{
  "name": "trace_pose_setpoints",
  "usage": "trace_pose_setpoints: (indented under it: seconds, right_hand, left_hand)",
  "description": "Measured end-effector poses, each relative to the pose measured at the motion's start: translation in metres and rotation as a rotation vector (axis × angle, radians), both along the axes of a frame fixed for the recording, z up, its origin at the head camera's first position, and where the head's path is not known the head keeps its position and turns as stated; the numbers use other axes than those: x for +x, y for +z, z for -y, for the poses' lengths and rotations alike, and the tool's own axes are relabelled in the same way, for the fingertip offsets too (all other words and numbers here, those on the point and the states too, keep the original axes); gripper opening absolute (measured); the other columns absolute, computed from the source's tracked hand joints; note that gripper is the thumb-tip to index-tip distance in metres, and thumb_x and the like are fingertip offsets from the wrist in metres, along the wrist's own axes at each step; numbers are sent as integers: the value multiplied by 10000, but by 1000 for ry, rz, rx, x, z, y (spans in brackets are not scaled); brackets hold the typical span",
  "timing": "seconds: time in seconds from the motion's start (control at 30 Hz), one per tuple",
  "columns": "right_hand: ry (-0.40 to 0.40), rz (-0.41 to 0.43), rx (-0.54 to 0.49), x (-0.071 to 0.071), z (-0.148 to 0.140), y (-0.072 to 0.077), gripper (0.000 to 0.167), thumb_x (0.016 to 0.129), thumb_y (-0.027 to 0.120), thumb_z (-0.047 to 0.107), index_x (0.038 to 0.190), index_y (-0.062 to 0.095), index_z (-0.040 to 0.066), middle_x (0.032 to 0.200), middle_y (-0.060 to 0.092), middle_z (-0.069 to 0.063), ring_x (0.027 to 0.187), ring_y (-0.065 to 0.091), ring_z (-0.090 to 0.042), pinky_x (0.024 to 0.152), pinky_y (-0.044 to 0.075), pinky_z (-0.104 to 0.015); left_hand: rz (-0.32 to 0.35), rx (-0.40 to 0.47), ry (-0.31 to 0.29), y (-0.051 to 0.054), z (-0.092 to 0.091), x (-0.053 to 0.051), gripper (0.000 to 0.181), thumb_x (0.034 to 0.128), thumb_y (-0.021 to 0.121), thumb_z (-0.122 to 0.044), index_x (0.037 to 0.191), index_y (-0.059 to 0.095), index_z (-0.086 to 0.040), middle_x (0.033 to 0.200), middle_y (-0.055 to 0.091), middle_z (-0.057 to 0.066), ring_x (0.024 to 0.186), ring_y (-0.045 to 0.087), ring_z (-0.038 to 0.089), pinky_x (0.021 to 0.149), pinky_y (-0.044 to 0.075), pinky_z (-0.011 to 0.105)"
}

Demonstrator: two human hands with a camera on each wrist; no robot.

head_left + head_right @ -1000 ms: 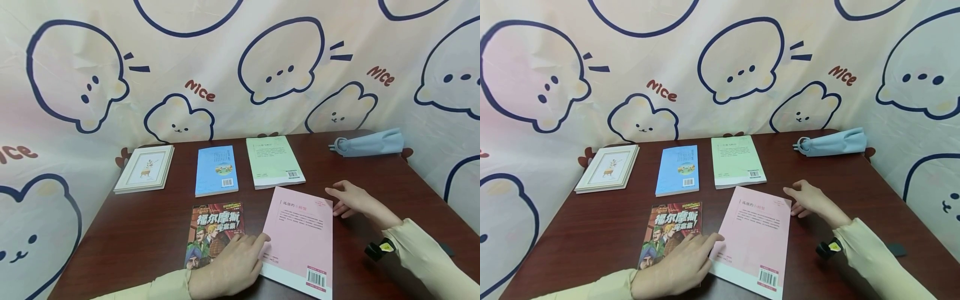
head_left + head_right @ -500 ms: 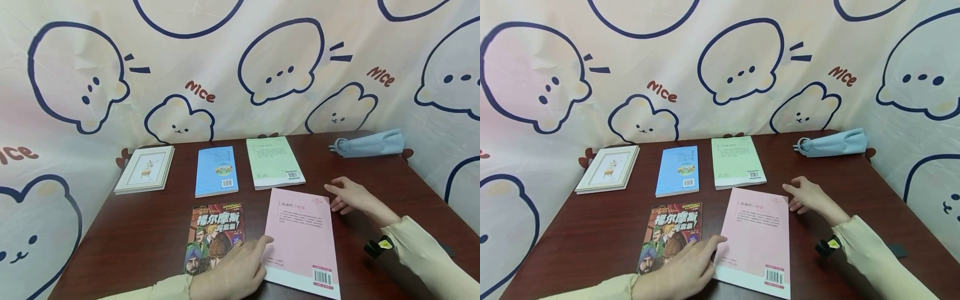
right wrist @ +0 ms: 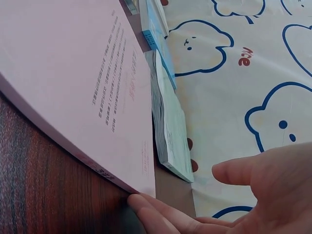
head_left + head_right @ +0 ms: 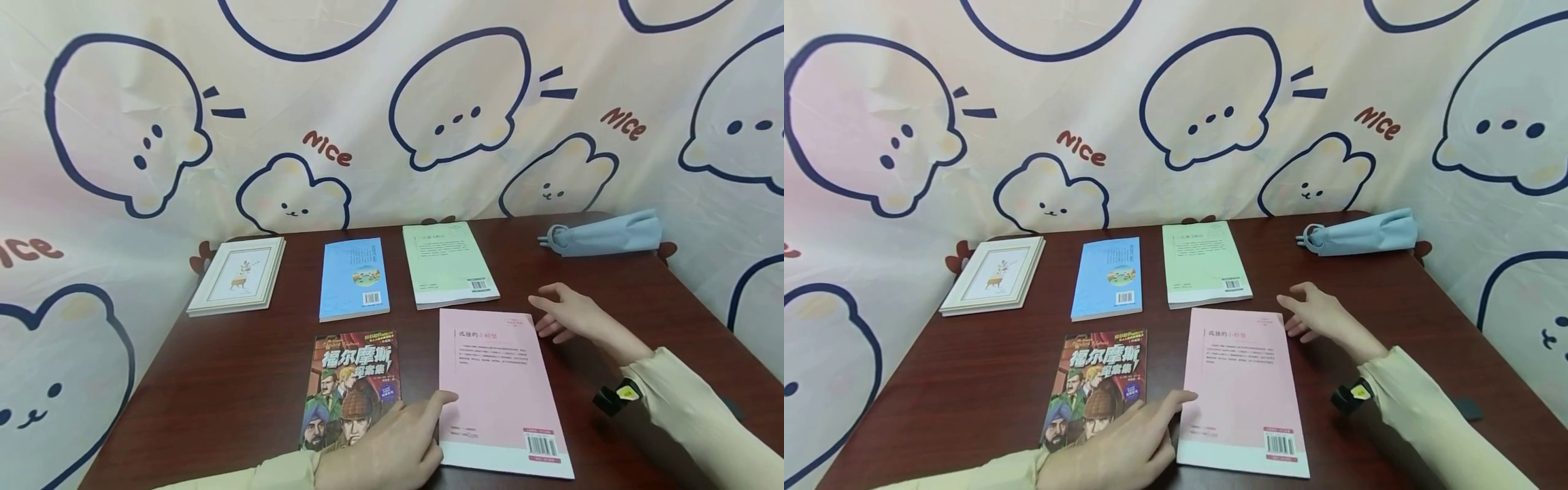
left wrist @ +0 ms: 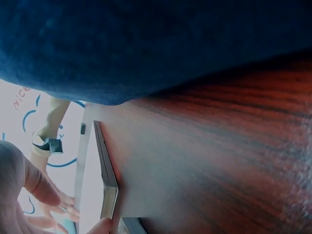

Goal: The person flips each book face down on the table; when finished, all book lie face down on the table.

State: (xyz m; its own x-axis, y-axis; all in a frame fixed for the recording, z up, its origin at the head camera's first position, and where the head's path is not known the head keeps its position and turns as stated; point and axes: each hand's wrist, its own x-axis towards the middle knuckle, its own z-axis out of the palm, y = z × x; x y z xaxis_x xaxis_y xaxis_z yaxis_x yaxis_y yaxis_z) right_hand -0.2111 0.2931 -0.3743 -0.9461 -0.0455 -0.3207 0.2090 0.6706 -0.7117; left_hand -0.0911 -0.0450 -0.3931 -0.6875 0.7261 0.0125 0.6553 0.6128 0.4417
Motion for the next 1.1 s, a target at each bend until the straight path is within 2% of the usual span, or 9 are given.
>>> trace_pose_setpoints:
  seconds: [0.07,0.17,0.27,0.43,0.6,0.83,1.1]
  right_hand:
    - [4,-6,-1,0,0,0,832,968,491,531,1481,195,-53,893,742,-121,795,731,-206,684,595,-360]
    - [12,-13,2,-1,-1,0,801,976,499,498,1483,201,-44,923,740,-131,818,731,-213,693,594,-361]
    - [36,-25,15,-2,-1,-2,762,981,512,460,1484,214,-28,972,734,-150,847,728,-217,704,594,-362]
    - [75,-45,25,-4,-2,-2,736,982,527,427,1485,223,-14,1042,717,-186,880,723,-224,713,594,-365]
    - [86,-54,25,-5,-2,-2,725,985,530,409,1483,224,-19,1056,712,-200,883,723,-227,709,594,-365]
    - [122,-72,47,-5,-3,-2,738,967,562,414,1483,232,5,1081,703,-204,901,719,-231,706,590,-366]
    - [138,-98,60,-6,-3,-3,714,976,554,393,1480,239,-3,1092,702,-207,903,719,-233,700,589,-364]
  left_hand:
    - [32,4,-12,0,0,-1,556,873,566,-143,1394,375,-182,1159,679,13,952,578,-12,747,414,283]
    - [53,11,-32,0,-1,-2,570,865,573,-140,1397,371,-180,1129,687,5,820,523,-23,691,374,234]
    - [63,18,-49,0,-2,-2,575,866,578,-135,1399,368,-177,1111,693,8,757,494,-19,653,343,204]
    - [62,21,-61,-1,-4,-3,566,875,581,-141,1398,368,-178,1102,695,9,755,502,-23,650,346,199]
    - [88,24,-57,-1,-4,-3,571,874,579,-124,1400,364,-176,1039,697,-17,738,491,-25,660,338,209]
    - [116,33,-25,1,-4,-3,543,898,552,-136,1403,361,-195,1132,689,11,799,509,-15,717,369,234]
    - [104,55,-55,-2,-4,-2,559,888,569,-134,1402,358,-192,1094,685,12,781,500,-20,689,340,210]
